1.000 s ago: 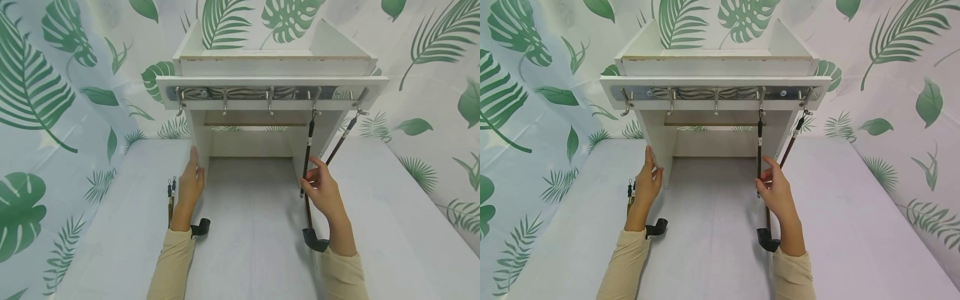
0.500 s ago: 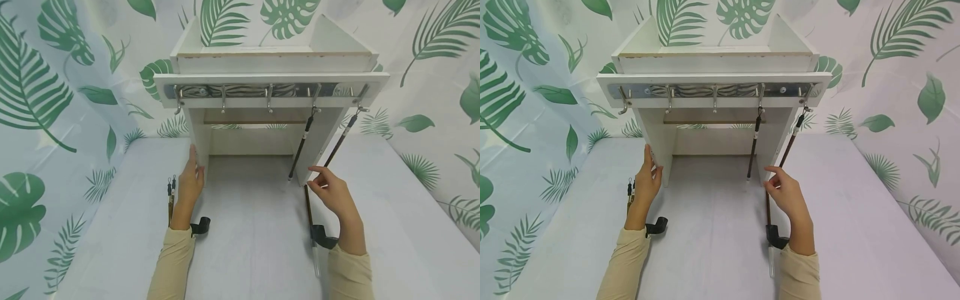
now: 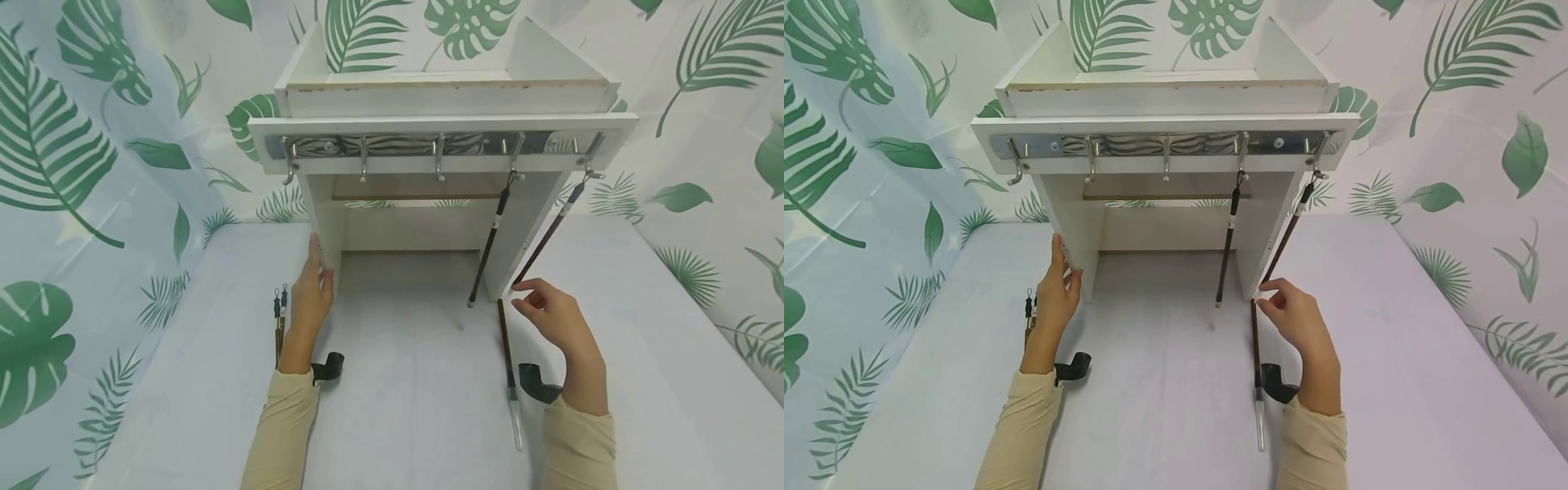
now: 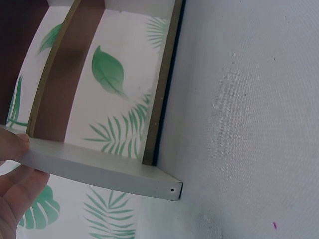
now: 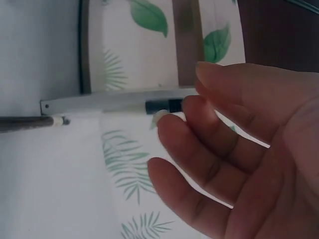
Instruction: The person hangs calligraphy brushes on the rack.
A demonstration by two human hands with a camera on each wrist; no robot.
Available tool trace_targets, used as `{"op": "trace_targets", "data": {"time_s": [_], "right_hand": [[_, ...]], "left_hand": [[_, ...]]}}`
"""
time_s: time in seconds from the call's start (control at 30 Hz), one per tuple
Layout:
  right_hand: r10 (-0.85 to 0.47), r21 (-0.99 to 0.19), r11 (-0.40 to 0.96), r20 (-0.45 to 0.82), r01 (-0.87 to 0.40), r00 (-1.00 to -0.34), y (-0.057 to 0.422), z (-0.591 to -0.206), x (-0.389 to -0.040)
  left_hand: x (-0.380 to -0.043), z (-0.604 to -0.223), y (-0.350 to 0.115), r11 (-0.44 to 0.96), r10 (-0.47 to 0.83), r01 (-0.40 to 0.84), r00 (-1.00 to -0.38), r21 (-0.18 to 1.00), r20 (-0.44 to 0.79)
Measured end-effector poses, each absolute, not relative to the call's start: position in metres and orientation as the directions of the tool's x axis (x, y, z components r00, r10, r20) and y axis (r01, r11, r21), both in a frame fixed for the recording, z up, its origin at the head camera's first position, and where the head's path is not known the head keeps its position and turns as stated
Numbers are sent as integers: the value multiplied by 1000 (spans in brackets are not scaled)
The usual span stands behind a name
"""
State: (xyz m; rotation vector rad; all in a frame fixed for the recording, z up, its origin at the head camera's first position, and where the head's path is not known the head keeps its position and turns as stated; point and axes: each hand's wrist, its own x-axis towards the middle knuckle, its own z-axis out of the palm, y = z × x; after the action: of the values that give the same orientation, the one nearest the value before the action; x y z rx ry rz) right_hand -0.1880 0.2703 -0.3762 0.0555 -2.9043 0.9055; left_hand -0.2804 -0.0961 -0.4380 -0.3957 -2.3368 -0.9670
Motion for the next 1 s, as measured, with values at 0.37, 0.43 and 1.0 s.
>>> {"op": "trace_targets", "data": {"time_s": [0.37, 0.43, 1.0], "right_hand": [[-8, -545, 834, -163, 83, -987, 273, -392, -197], [0, -531, 839, -219, 119, -976, 274, -396, -199], [166, -447, 820, -410, 356, -897, 270, -427, -208]], "left_hand": [[-280, -437, -97, 684, 48, 465, -797, 562, 602], [-280, -437, -97, 687, 47, 458, -803, 565, 594], [-281, -438, -97, 682, 40, 431, -828, 591, 559]]}}
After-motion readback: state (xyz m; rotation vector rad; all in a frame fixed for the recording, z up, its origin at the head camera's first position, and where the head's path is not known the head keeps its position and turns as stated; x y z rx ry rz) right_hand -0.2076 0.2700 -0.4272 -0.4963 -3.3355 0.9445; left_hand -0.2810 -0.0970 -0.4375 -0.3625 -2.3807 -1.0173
